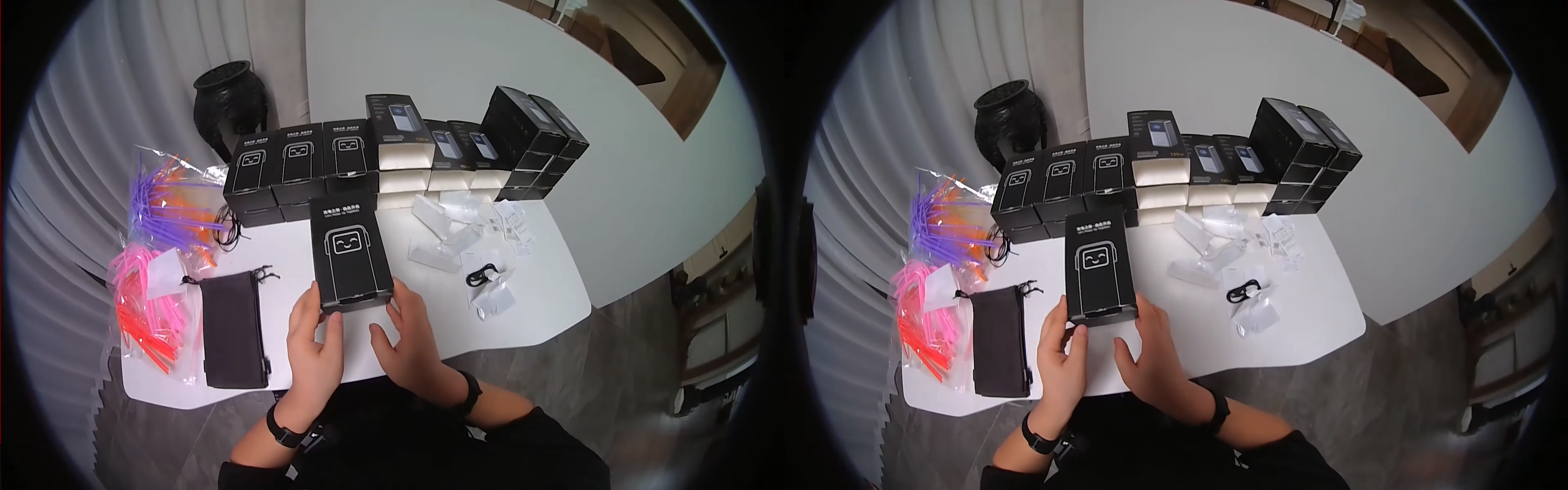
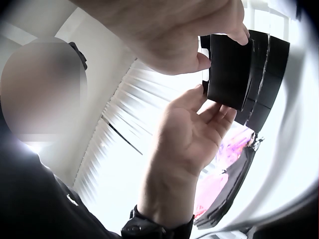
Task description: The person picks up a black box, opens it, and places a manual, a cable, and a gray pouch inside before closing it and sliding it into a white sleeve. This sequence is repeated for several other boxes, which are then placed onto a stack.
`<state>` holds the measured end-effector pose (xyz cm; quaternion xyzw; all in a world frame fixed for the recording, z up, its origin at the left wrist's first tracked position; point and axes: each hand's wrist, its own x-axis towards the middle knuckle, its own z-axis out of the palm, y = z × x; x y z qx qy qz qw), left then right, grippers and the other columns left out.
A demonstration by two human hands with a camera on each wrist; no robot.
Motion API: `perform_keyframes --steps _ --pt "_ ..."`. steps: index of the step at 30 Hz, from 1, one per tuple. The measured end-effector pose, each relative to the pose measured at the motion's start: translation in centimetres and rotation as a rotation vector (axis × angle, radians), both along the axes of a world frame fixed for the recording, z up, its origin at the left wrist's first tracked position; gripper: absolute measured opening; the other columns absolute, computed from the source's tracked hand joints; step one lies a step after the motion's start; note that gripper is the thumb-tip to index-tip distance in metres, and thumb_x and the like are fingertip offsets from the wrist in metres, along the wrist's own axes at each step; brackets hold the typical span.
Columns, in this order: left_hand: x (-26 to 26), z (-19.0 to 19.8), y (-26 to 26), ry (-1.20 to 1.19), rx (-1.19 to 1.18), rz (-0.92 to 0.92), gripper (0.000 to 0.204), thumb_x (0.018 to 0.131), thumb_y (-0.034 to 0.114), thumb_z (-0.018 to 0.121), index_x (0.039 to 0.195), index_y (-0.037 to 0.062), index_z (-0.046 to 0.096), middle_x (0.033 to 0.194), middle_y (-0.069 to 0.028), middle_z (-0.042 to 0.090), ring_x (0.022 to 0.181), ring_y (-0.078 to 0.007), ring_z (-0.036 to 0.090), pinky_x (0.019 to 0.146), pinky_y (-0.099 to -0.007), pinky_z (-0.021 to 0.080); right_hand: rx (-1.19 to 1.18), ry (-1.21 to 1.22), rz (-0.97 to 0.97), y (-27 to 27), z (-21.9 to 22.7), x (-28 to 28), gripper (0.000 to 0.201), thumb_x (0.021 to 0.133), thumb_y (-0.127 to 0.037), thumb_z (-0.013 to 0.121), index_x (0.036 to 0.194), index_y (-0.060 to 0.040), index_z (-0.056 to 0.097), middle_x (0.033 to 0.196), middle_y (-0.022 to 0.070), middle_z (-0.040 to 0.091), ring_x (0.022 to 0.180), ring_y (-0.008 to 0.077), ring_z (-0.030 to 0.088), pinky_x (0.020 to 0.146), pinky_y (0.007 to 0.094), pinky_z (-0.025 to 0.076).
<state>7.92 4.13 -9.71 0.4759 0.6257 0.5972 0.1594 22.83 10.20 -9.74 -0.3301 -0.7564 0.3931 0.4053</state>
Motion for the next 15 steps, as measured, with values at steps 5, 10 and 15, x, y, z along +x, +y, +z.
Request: perform_keyframes --steps 5,10,15 --pt "1.7 -1.4 -2.7 -0.078 -0.099 -0.035 0.053 0.092 -0.001 0.061 0.143 -0.0067 0.048 0.133 -0.0227 0.057 0.115 -0.0271 0.06 0.094 -0.0334 0.051 -0.074 -0.029 0.013 -2.8 -2.3 2.2 0.074 0.088 0.008 0.061 0.152 0.0026 0.025 0.142 0.0194 0.037 0.137 0.032 0.044 0.111 0.0409 0.044" --pt "2.1 -2.1 -4.7 0.034 -0.151 -0.076 0.052 0.092 0.0 0.062 0.142 -0.0079 0.048 0.133 -0.0249 0.057 0.118 -0.0329 0.06 0.1 -0.0373 0.047 -0.048 -0.112 0.03 -4.0 -2.4 4.4 0.073 0.087 0.006 0.063 0.151 0.0044 0.027 0.141 0.0224 0.042 0.135 0.0341 0.047 0.11 0.041 0.044" --pt "1.7 -0.1 -4.7 0.238 -0.089 -0.077 0.05 0.093 0.003 0.062 0.14 -0.0077 0.05 0.134 -0.0262 0.057 0.124 -0.0386 0.056 0.108 -0.041 0.041 0.276 -0.224 -0.009 -3.4 -0.4 5.2 0.075 0.085 0.0 0.067 0.149 0.0087 0.028 0.139 0.027 0.048 0.133 0.041 0.048 0.11 0.0429 0.041"
